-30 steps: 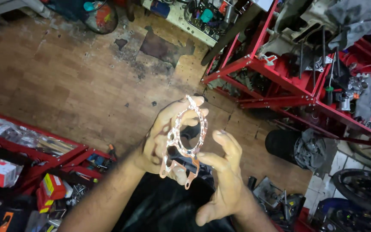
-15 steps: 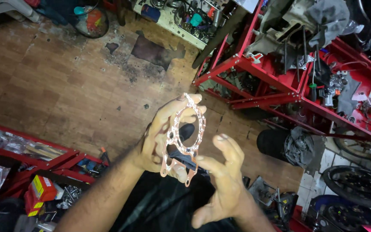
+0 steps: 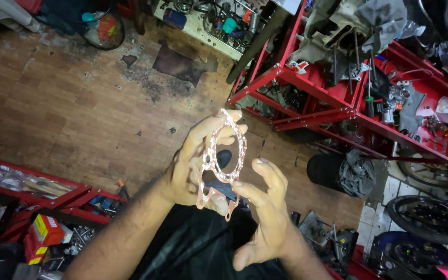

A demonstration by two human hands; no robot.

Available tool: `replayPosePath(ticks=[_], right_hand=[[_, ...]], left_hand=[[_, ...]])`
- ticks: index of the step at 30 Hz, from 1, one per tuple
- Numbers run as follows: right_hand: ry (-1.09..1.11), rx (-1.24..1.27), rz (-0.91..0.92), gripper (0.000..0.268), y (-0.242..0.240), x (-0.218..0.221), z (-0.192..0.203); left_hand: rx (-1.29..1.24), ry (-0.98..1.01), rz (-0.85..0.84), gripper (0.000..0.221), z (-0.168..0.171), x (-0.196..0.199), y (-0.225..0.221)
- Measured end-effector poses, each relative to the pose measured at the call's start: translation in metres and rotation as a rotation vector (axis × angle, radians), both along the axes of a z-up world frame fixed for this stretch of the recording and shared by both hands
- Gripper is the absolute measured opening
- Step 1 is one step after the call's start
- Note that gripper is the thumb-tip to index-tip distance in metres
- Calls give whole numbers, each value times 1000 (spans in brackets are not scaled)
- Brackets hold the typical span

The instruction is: Inspecting a motorcycle engine gasket and applying sealant to its surface

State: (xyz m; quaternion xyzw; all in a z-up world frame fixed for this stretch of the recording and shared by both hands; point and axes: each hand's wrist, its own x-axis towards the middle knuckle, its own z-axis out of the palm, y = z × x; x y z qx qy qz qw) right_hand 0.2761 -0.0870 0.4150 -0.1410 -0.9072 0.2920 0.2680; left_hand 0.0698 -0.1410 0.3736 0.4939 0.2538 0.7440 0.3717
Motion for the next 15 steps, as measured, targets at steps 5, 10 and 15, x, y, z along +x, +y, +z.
replayPosePath(ticks=[5,10,15], right_hand=[[32,52,-27,99,-1,3,-1],[26,86,-43,98,-2,2,-4],[51,109,-67,96,-2,2,-6]], left_hand=[[-31,23,29,113,2,0,-4],[-52,31,4,114,3,-4,-6],[-21,8,0,113,-1,-3,-5]])
